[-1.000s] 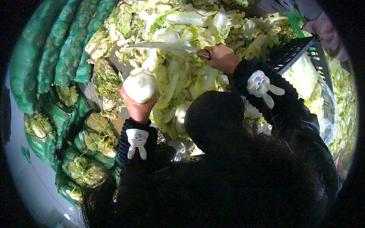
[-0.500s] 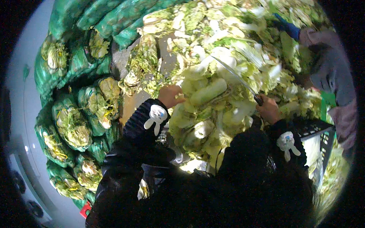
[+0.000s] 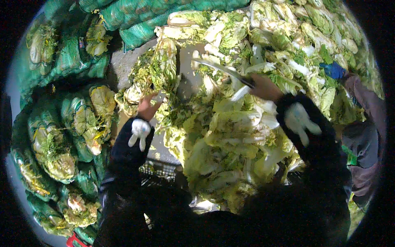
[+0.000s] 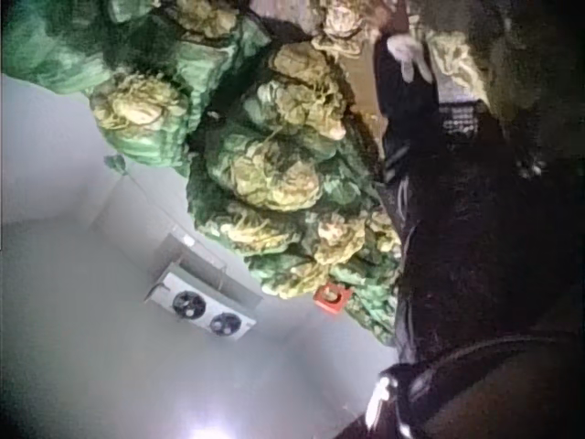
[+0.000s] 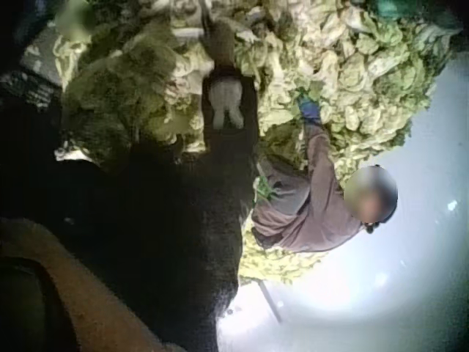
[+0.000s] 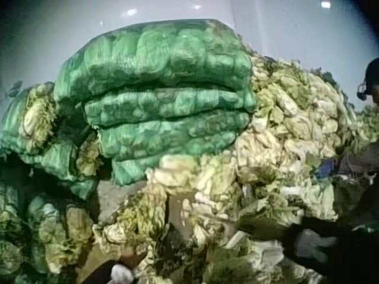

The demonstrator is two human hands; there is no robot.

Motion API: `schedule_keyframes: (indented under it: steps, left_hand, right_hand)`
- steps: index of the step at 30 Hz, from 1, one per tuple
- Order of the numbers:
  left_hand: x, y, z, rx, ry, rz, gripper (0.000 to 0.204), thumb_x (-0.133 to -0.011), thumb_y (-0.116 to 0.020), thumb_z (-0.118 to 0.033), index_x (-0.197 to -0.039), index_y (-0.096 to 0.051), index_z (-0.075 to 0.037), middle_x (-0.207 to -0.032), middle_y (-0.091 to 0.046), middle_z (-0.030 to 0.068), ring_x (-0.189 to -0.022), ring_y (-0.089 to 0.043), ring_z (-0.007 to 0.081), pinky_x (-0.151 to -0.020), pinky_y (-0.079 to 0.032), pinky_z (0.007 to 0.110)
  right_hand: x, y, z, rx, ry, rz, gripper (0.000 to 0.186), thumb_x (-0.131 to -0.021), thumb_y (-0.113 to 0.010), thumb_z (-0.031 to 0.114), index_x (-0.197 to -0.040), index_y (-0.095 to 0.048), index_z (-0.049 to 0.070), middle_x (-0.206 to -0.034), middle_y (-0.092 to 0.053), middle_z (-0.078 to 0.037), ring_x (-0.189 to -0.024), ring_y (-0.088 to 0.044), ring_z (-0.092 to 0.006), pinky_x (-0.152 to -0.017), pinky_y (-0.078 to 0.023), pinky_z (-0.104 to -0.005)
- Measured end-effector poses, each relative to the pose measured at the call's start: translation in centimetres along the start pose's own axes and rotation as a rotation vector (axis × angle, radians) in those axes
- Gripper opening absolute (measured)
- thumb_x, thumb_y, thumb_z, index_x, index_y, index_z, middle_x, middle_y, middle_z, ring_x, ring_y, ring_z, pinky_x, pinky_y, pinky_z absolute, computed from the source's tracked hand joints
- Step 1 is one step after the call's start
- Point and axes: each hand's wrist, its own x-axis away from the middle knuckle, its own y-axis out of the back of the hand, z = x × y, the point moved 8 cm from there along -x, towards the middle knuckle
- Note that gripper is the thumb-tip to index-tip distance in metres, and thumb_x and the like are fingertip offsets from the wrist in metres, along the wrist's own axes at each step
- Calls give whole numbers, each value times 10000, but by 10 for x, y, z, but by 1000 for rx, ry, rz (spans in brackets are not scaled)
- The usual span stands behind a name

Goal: The person trims the outer leaves and base of napa cabbage heads using a knife. They peel off loose leaves, cut the core, and place the trimmed cabbages into a black crate.

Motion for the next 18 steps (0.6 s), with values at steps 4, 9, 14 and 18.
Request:
schedule_keyframes:
  steps: [4, 9, 14, 18]
  left_hand:
    - [63, 15, 26, 865, 248, 76, 498, -799, -518, -384, -1203, -438, -104, -1251, -435, 102, -1179, -370, 265, -962, -276, 437]
    - [110, 52, 24, 2125, 156, -18, 598, -845, -315, -523, -1302, -322, -138, -1401, -200, 81, -1269, -218, 293, -987, -226, 511]
    - [125, 74, 35, 2178, 115, -91, 589, -863, -302, -491, -1337, -242, -146, -1411, -167, 70, -1276, -188, 323, -983, -215, 544]
    - [124, 64, 52, 2118, 191, -68, 575, -866, -331, -467, -1333, -242, -144, -1408, -172, 76, -1266, -216, 323, -981, -233, 529]
  right_hand:
    - [-185, -10, 80, 227, 189, 27, 270, -701, -592, 240, -872, -571, 32, -649, -564, -142, -603, -568, -248, -531, -437, -369]
    - [-301, -52, 138, 531, 69, -32, 420, -791, -551, 385, -842, -582, -31, -703, -588, -186, -639, -582, -292, -565, -464, -384]
    - [-311, -86, 155, 798, 247, 110, 322, -718, -493, 60, -1031, -527, -9, -867, -588, -225, -871, -573, -338, -700, -467, -425]
    - [-266, -72, 130, 827, 346, 298, 206, -753, -519, 129, -913, -517, 0, -808, -554, -210, -745, -556, -337, -651, -451, -452]
